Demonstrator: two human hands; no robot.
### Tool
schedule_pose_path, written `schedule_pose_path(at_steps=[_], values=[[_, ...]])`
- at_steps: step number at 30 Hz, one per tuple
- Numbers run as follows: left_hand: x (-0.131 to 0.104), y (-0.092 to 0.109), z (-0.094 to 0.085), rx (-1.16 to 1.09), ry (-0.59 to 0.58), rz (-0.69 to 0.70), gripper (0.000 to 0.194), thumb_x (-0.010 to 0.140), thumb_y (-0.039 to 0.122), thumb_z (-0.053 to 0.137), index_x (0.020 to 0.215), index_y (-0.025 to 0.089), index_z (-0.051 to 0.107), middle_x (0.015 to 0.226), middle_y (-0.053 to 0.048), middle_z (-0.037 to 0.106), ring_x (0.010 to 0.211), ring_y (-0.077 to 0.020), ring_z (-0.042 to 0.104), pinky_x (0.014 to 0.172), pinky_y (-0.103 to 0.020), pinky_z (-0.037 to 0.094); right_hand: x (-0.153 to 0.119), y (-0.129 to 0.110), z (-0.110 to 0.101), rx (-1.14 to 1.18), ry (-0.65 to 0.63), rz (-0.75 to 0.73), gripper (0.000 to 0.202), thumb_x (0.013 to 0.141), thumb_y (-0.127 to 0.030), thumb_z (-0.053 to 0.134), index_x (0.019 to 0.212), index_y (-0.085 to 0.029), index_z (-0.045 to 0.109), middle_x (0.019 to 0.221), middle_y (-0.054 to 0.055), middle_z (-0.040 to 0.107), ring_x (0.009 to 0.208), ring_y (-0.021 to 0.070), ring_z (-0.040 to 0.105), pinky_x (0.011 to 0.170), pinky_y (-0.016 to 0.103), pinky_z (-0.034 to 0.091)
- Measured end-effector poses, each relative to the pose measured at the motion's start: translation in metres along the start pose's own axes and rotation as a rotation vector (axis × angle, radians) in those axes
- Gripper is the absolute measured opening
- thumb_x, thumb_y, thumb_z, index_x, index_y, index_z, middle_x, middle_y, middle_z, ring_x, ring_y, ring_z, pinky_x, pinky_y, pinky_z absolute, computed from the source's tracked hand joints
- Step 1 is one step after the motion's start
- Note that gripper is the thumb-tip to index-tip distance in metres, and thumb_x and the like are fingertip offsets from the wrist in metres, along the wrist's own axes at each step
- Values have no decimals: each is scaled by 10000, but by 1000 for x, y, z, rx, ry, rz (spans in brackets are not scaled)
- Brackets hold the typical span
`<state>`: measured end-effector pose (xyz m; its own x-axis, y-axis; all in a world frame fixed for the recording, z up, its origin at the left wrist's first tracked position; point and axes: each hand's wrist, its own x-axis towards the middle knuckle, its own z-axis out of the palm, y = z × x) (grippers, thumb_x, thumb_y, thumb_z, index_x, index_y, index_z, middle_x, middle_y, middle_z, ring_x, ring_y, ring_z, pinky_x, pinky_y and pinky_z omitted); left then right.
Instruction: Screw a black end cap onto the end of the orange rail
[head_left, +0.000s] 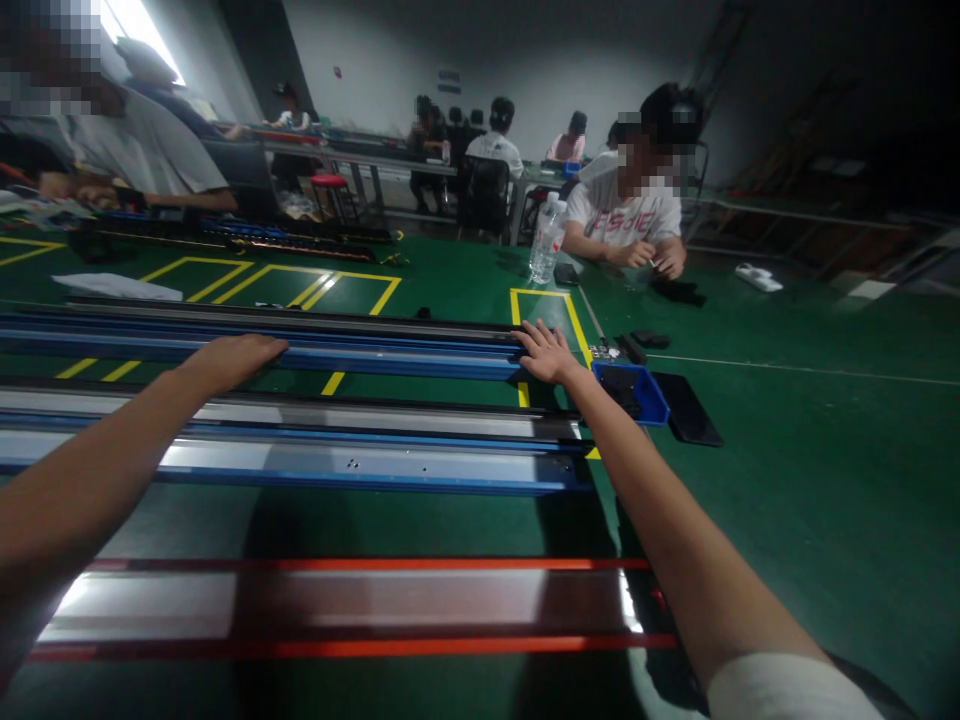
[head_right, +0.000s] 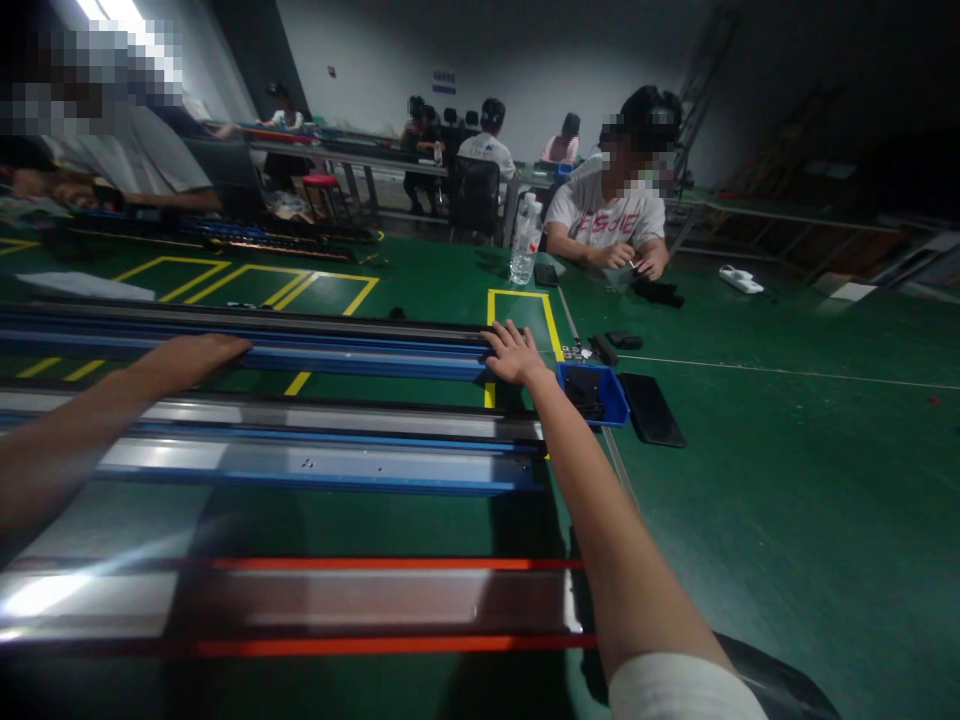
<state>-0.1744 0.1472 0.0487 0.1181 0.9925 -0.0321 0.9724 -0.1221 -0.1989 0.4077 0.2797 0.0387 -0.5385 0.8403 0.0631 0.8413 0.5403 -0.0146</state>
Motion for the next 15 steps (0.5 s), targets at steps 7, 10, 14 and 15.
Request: schedule_pose_path(at_steps=[7,10,14,15], values=[[-4,20,-8,112,-45,-42,473,935,126,420,1374,95,594,1419,-206,654,1262,-326,651,1002,-435,546,1,0,2,1,4,8,647,1019,-368,452,1651,-260,361,1762,52,234,1628,345,134,1297,614,120],[-3,19,-7,122,-44,-61,463,932,119,433,1363,85,599,1418,-217,650,1267,-338,649,1003,-445,546,2,0,3,-2,6,10,642,1022,-378,442,1648,-260,362,1763,50,227,1627,344,141,1296,611,129],[0,16,-6,109,-40,-83,476,910,119,473,1367,106,608,1393,-211,670,1246,-346,662,970,-452,559,1,-1,3,-15,7,6,639,1022,-383,424,1645,-252,367,1764,52,224,1625,341,157,1296,607,138],[1,15,-6,106,-42,-86,476,905,117,477,1362,106,611,1385,-212,676,1236,-344,667,963,-448,561,1,-1,3,-20,9,5,638,1023,-383,417,1644,-247,370,1763,55,227,1624,342,161,1295,608,141]])
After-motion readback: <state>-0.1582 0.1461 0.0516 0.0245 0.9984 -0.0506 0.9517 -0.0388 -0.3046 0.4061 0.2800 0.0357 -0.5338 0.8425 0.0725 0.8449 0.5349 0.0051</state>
